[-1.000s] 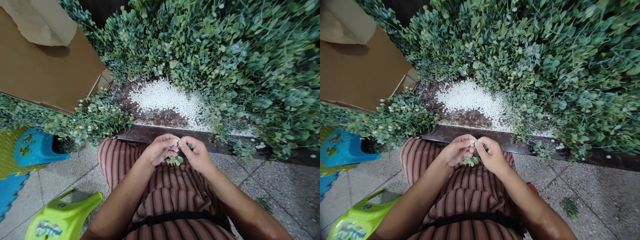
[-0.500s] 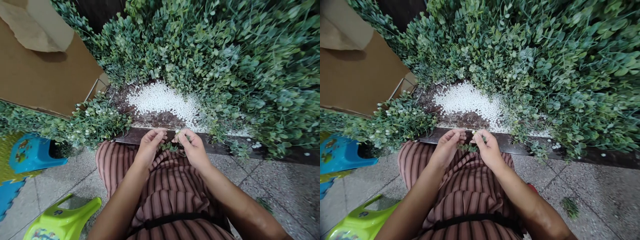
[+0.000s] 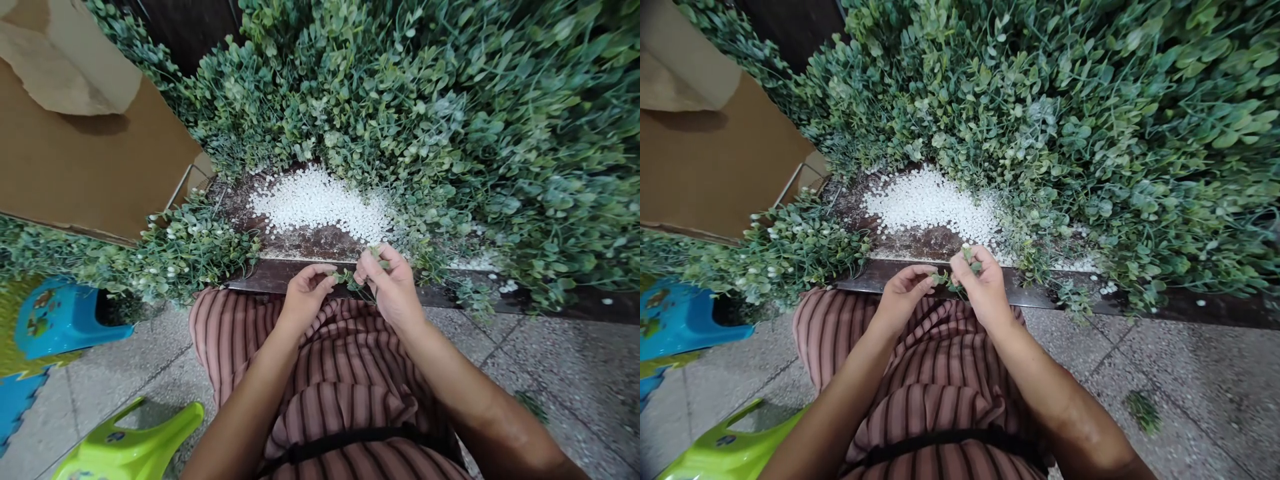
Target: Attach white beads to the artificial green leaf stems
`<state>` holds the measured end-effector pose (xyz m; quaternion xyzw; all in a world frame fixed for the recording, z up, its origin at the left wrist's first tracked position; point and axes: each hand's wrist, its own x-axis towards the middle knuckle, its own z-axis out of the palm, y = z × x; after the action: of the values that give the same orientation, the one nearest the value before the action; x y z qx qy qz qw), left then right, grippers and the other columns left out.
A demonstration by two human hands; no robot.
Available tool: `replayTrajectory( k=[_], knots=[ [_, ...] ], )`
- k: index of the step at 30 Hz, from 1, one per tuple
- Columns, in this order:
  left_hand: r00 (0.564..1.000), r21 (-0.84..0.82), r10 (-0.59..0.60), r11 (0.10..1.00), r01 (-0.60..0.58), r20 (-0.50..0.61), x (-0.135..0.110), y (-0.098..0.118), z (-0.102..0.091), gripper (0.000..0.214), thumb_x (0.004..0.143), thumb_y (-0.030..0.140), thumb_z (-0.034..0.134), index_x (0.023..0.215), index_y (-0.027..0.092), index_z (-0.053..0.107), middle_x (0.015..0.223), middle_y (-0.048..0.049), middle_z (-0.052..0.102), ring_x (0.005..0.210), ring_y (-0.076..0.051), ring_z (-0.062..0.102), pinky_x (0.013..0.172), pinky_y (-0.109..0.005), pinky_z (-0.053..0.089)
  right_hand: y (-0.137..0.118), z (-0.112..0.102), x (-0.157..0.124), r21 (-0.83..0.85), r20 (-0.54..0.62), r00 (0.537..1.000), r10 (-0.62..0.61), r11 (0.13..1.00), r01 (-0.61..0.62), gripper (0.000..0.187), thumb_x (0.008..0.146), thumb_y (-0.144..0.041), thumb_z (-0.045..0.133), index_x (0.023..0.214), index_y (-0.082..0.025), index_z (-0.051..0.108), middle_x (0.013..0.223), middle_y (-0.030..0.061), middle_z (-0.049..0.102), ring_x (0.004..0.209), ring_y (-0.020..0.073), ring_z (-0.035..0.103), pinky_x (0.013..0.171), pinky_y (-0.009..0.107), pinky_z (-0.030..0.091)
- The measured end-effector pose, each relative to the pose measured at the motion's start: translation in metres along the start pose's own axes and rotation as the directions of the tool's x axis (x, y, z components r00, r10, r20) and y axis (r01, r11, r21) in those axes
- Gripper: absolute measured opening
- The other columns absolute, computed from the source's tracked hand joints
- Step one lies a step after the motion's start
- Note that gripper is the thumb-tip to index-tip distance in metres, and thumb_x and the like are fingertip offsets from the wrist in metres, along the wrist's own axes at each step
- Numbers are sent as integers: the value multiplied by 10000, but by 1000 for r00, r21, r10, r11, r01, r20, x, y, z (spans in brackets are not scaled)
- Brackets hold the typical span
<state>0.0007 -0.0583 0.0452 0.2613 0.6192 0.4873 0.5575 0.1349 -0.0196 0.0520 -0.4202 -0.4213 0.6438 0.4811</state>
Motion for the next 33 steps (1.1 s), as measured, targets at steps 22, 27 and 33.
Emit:
replayTrajectory(
  k=[22,27,33],
  knots=[
    [975,13,173,985,-173,-136,-2,-3,7,226,566,231,737,715,169,580,707,25,566,675,-85,517,674,-207,429,8,3,5,-356,114,993,37,934,7,116,669,-256,551,628,-192,462,591,-46,447,566,102,422,587,234,365],
    [982,-90,-115,987,129,151,-12,-9,15,298,603,399,719,710,164,572,638,29,559,615,-90,511,633,-228,424,9,7,5,-311,33,999,34,950,-22,134,651,-257,563,591,-194,461,547,-48,444,527,99,429,528,231,373],
    [965,-276,-212,928,248,156,-7,-1,21,335,608,398,714,636,174,467,516,63,496,466,-54,452,496,-184,377,5,12,-1,-88,-36,989,141,986,-143,158,702,-318,579,685,-220,457,497,-74,450,364,93,426,352,228,376]
  ],
)
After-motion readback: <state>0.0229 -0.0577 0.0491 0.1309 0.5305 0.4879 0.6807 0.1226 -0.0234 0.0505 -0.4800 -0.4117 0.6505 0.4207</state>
